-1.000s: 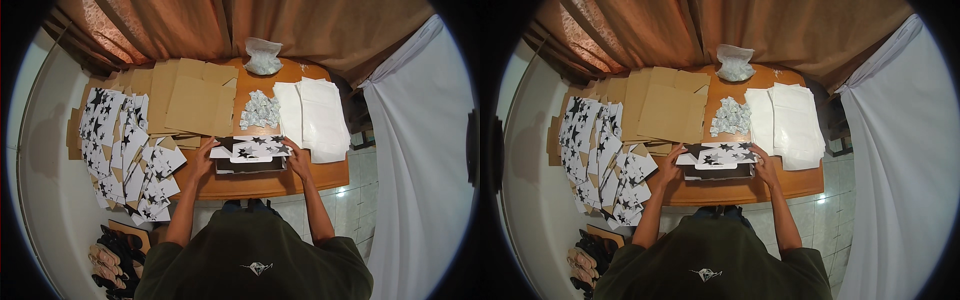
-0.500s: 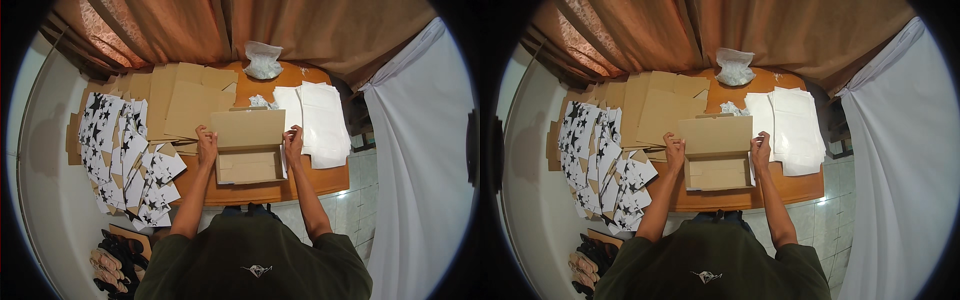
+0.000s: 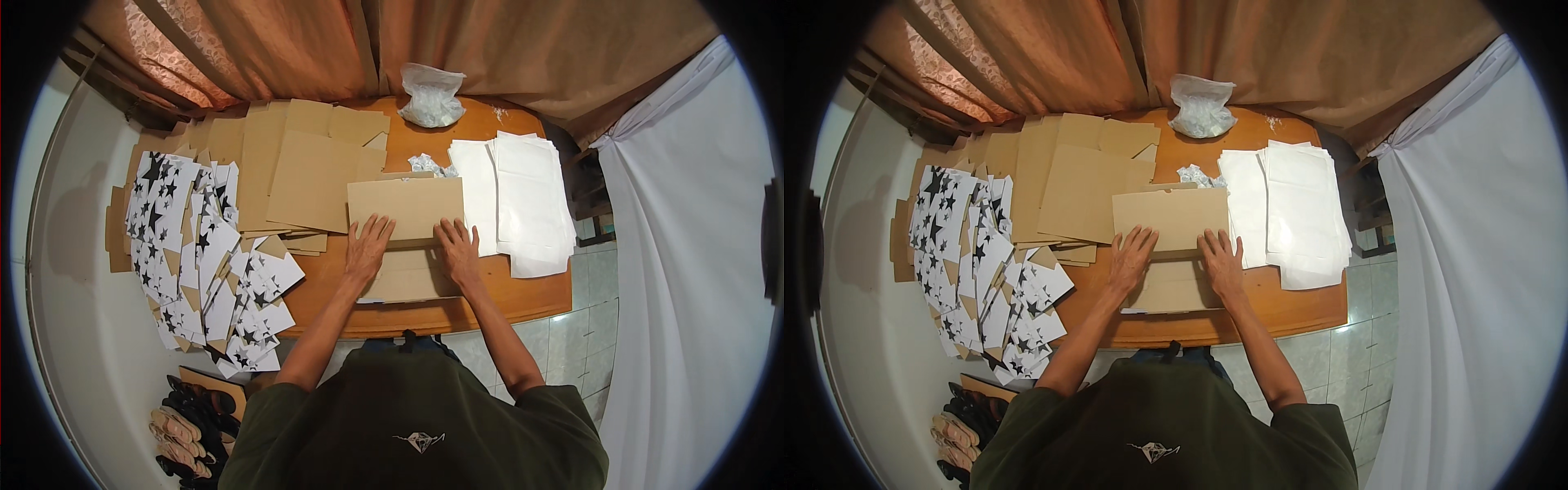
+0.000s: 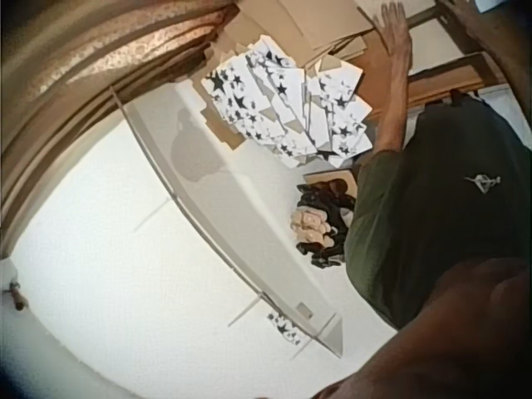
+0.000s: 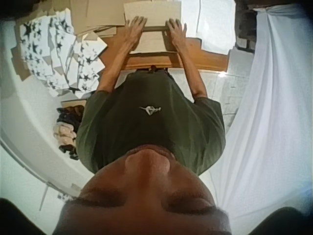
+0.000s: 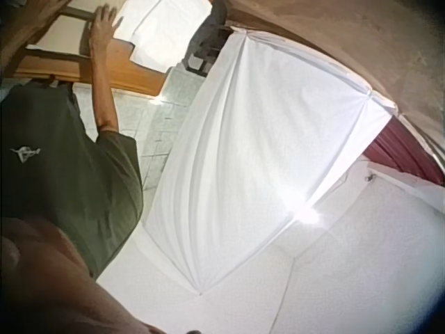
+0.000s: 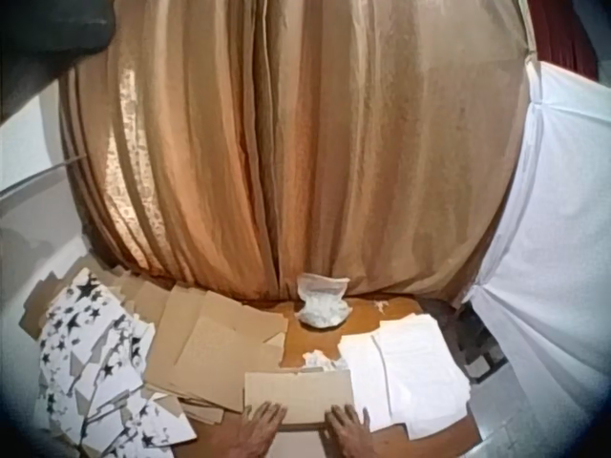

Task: Assembling a cardboard shoe box from a flat template, inserting tissue paper and a silica gel packet, and placing it on a shelf.

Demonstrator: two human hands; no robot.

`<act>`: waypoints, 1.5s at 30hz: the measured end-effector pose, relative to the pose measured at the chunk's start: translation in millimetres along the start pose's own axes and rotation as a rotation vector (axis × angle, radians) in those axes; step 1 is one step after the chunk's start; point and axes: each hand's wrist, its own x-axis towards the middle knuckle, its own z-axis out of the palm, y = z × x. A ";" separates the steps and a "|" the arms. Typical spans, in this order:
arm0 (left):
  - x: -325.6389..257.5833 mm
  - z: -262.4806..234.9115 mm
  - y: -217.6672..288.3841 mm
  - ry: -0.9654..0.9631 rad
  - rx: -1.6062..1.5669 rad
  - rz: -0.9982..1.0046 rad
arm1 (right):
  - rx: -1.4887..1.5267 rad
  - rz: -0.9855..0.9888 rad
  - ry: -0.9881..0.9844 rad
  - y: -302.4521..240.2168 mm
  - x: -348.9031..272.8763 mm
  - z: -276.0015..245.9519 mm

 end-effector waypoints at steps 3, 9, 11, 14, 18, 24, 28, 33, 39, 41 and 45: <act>9.2 10.2 -13.5 0.006 -0.067 0.037 | 0.012 -0.007 -0.030 6.3 9.7 1.2; 10.5 23.4 -17.7 0.033 -0.164 0.069 | 0.069 -0.080 0.052 18.4 15.4 14.1; 10.5 25.2 -17.7 0.038 -0.183 0.063 | 0.102 -0.072 0.063 20.4 15.9 21.6; 11.5 21.9 -18.5 0.018 -0.239 0.061 | 0.142 -0.054 0.069 22.8 11.5 29.1; 8.4 17.9 -23.4 -0.033 -0.235 0.055 | 0.068 -0.092 0.062 18.8 17.8 21.8; -8.8 -28.5 -3.0 0.181 -0.332 -0.110 | 0.095 0.130 0.102 -0.1 -8.4 -30.6; -47.8 -27.2 -2.0 0.157 -0.390 -0.572 | 0.313 0.534 0.075 -16.2 -52.4 -33.9; -77.1 -6.9 -16.3 -0.058 -0.443 -0.584 | 0.400 0.487 0.078 -19.1 -75.2 -20.1; -85.5 -10.0 -18.5 0.054 -0.597 -0.546 | 0.391 0.438 0.278 -28.9 -68.7 -16.5; -89.7 -9.8 -17.3 0.120 -0.605 -0.512 | 0.352 0.435 0.279 -29.2 -67.2 -11.9; -89.8 -7.4 -11.3 0.038 -0.521 -0.490 | 0.279 0.397 0.290 -17.2 -74.2 11.4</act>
